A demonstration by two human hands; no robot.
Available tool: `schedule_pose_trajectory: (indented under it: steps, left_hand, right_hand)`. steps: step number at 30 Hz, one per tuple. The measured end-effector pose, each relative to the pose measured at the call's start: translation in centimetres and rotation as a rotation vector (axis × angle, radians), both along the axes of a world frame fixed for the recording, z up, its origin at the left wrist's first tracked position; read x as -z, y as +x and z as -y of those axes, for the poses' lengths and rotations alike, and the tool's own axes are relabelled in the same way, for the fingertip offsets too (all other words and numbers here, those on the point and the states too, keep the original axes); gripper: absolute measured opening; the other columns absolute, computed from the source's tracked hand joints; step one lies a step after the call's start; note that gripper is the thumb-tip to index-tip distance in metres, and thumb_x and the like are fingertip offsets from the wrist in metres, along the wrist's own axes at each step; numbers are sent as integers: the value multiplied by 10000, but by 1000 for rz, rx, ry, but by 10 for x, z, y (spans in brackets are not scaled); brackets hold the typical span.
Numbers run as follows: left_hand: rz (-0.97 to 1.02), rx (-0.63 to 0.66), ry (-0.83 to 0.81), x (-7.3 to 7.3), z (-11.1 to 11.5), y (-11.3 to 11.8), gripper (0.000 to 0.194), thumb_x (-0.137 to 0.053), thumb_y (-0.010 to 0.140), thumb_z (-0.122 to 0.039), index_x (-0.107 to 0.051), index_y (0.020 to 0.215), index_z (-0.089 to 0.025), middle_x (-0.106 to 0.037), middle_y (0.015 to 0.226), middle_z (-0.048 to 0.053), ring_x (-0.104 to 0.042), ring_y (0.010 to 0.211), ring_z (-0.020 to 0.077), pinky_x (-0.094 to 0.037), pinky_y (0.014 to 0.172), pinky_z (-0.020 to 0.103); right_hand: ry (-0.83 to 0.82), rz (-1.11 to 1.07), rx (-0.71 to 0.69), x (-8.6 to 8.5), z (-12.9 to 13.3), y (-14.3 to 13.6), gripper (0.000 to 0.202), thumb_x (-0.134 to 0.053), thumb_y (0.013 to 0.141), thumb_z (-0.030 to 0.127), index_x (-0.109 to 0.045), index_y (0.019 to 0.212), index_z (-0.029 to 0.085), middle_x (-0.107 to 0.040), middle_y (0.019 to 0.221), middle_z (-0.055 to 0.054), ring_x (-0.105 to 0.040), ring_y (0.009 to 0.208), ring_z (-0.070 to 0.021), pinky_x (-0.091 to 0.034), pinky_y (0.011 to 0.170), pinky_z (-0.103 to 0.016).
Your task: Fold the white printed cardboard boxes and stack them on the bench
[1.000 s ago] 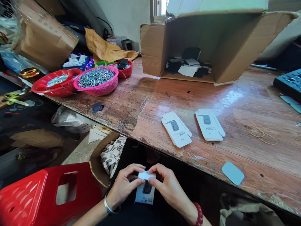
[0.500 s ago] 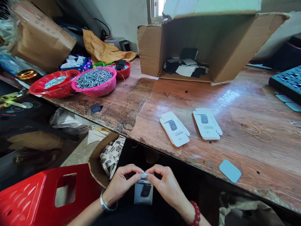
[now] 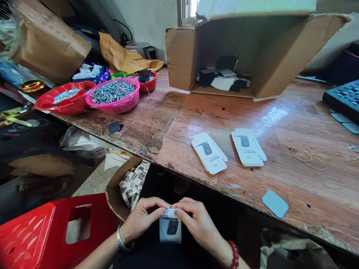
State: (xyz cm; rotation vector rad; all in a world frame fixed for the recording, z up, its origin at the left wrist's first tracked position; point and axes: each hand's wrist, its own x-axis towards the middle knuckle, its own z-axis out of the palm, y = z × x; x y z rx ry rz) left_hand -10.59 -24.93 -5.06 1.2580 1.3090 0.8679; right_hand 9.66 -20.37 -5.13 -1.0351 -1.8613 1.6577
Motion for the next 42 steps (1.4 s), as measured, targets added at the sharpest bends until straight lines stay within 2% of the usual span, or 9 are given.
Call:
schedule_pose_trajectory:
  steps: [4,10,14,20,30,33,36,39,42]
  left_hand:
    - [59,33,-19,2,0,-4,259,-671,844,-398,-782,840,-164,-792,875,90,-718,827,218,-543,789,313]
    - [16,105,213,16,13,-11,255,-712,822,-415,-776,974,-220,-763,1029,117,-713,935,232,-550,831,322]
    - [-24,14,271,27,20,-8,200,-716,831,-326,-744,999,-220,-762,993,97,-711,921,214,-549,803,292]
    - [-37,-70,174,34,24,5,125,-693,831,-274,-724,923,-196,-753,911,74,-700,851,204,-529,766,277]
    - [222,-35,-65,38,29,14,280,-761,758,-307,-703,1004,-188,-707,849,22,-629,725,146,-477,664,216]
    - [264,-126,-87,40,28,21,254,-757,752,-323,-701,948,-171,-712,799,21,-638,706,150,-485,669,230]
    - [276,-287,-108,45,19,16,308,-774,707,-376,-675,912,-168,-726,809,31,-663,731,176,-516,688,263]
    - [107,-562,-97,52,4,-17,446,-791,634,-478,-646,920,-167,-725,812,38,-680,743,200,-542,686,290]
    - [-2,-730,-88,63,-10,-74,603,-740,616,-598,-588,1014,-172,-717,873,51,-692,804,223,-553,735,328]
  right_hand:
    - [80,2,-19,0,1,0,269,-556,953,353,-795,1004,241,-738,874,-66,-684,796,-196,-531,703,-280]
    - [239,-43,-132,6,6,12,288,-547,964,272,-701,1207,283,-713,1056,-71,-688,928,-193,-558,823,-287]
    - [183,-36,-55,18,11,15,444,-605,922,245,-555,1362,273,-693,1199,-89,-666,1080,-219,-528,962,-343]
    - [53,-76,64,25,14,9,109,-642,884,255,-711,952,208,-744,1049,-94,-705,976,-236,-558,880,-354]
    - [-61,-161,122,25,15,5,90,-695,844,285,-754,865,220,-717,930,-67,-688,844,-206,-557,735,-290]
    - [-44,-140,118,30,15,-1,98,-670,855,258,-758,874,217,-713,938,-72,-686,859,-212,-565,743,-301]
    - [66,-92,126,32,14,-8,273,-638,865,202,-705,1126,245,-683,1119,-89,-678,958,-220,-580,784,-319]
    - [302,-55,169,20,11,-8,512,-627,868,166,-526,1359,270,-627,1251,-100,-671,953,-204,-596,763,-320]
    - [645,-1,214,-3,-4,-1,326,-584,905,137,-616,1205,262,-697,1046,-65,-657,910,-204,-573,803,-353]
